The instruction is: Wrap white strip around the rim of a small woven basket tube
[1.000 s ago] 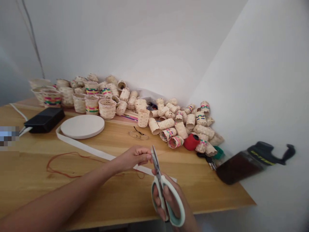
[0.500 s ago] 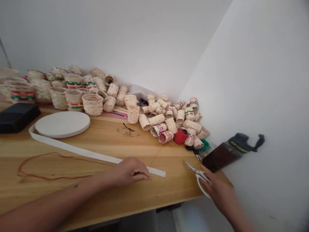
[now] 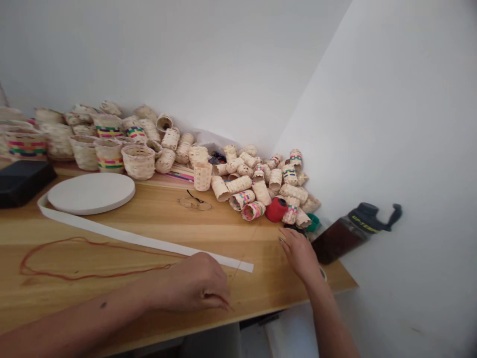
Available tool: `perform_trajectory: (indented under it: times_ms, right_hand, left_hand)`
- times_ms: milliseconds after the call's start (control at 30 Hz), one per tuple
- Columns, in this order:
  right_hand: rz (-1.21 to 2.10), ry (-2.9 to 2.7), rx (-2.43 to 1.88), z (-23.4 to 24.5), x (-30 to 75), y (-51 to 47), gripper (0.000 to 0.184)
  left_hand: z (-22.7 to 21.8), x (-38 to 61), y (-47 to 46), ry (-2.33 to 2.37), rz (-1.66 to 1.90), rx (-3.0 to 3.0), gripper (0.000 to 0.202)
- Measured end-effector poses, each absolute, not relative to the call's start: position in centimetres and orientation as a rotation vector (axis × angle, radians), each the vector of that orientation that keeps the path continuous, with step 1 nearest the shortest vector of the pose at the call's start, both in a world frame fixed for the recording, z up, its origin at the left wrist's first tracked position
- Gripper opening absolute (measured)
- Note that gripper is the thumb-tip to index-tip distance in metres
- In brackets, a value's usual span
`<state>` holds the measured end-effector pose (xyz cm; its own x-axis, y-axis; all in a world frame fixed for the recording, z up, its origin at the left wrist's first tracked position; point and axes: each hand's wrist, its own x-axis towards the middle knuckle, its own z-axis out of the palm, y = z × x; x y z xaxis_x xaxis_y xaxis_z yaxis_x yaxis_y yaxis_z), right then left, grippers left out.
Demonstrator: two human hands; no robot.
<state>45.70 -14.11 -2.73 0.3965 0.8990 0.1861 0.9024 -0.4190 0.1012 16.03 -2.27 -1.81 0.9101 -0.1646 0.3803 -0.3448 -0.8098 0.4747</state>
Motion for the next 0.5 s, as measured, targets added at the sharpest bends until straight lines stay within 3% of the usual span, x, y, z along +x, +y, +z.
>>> perform_trajectory:
  times_ms: [233, 433, 500]
  right_hand:
    - [-0.309, -1.318, -2.833, -4.6, 45.4, -15.0, 0.026]
    - [-0.288, -1.519, -2.583, -4.8, 42.8, -10.9, 0.027]
    - [-0.293, -1.525, -2.485, -4.3, 41.2, -9.7, 0.039]
  left_hand:
    - [0.7, 14.2, -1.2, -0.332, 0.336, 2.651, 0.021]
    - [1.8, 14.9, -2.9, -0.388, 0.389, 2.592, 0.019]
    - [2.0, 15.1, -3.5, -0.401, 0.412, 2.613, 0.020]
